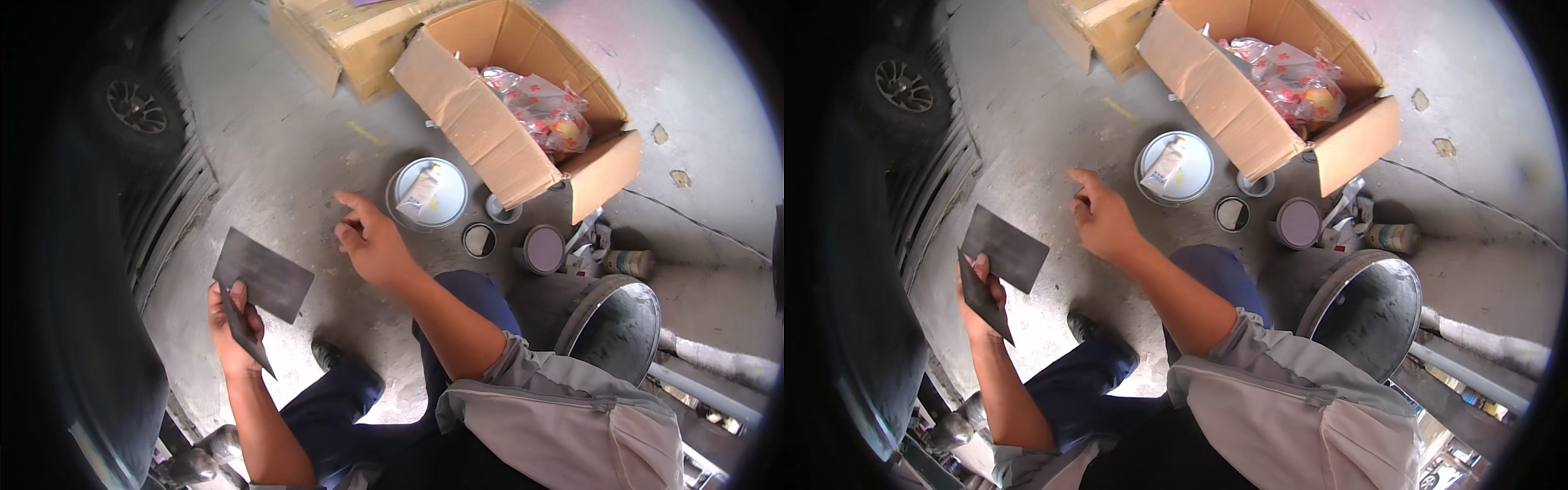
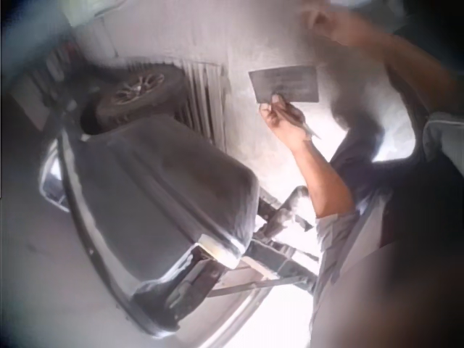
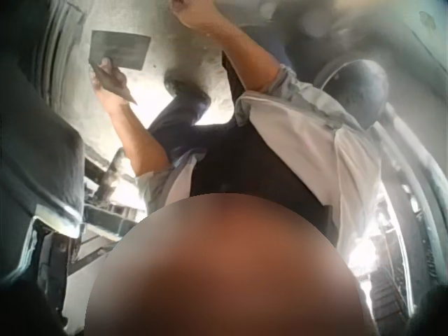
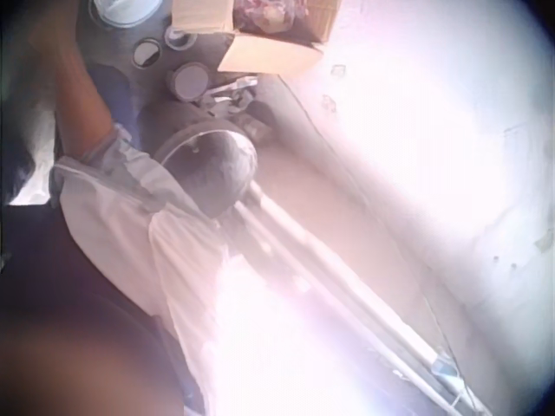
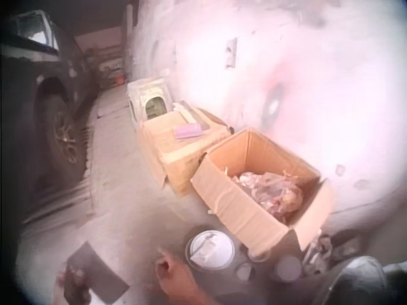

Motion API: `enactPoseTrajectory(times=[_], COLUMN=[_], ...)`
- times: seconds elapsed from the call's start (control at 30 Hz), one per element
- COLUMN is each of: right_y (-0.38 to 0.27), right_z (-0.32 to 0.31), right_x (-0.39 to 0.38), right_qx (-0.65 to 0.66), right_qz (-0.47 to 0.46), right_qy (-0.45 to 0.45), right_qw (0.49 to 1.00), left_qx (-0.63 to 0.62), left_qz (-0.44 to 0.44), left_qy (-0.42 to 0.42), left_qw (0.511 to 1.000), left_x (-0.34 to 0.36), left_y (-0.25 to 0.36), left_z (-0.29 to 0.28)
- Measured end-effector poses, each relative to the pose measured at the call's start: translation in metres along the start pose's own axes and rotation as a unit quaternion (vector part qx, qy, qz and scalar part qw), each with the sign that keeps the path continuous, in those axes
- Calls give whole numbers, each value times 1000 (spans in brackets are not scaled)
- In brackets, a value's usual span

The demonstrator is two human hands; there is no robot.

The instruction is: The person prepares a metal putty knife by scraping it against a flat surface, then scoops body filler from a can and spreads it onto the knife. The person applies the filler to a car bumper and smooths it with the knife.

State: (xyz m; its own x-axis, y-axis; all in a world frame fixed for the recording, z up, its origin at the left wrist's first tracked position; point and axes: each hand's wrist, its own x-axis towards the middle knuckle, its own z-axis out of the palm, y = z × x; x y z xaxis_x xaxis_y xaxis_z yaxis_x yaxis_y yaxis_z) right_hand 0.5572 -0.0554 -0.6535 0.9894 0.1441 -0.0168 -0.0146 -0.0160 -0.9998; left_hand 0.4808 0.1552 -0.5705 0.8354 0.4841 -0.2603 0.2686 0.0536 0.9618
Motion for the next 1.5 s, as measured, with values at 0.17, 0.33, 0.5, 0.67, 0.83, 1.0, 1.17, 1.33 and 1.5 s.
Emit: enactPoseTrajectory(times=[0.17,0.33,0.5,0.67,0.83,1.0,1.17,1.33,1.5], right_y=[44,94,92,120,81,133,224,262,216], right_z=[-74,-133,-113,-109,-97,-83,-99,-132,-162], right_x=[26,42,63,61,27,-31,-92,-109,-61], right_qx=[-229,-355,-394,-359,-287,-348,-375,-404,-333], right_qz=[147,183,233,63,2,61,180,290,285], right_qy=[20,142,131,175,12,-193,-206,-80,210], right_qw=[962,906,879,915,958,916,886,864,874], left_qx=[14,25,42,49,60,61,67,71,68], left_qz=[9,-32,-29,-26,-36,-47,-46,-60,-54], left_qy=[21,7,0,7,20,4,-19,-20,-27], left_qw=[1000,999,999,998,997,997,997,995,996], left_x=[-3,-2,0,1,3,7,5,4,6], left_y=[8,6,2,4,2,-6,-8,-10,-4], left_z=[0,0,-3,0,-11,-17,-17,-11,-6])
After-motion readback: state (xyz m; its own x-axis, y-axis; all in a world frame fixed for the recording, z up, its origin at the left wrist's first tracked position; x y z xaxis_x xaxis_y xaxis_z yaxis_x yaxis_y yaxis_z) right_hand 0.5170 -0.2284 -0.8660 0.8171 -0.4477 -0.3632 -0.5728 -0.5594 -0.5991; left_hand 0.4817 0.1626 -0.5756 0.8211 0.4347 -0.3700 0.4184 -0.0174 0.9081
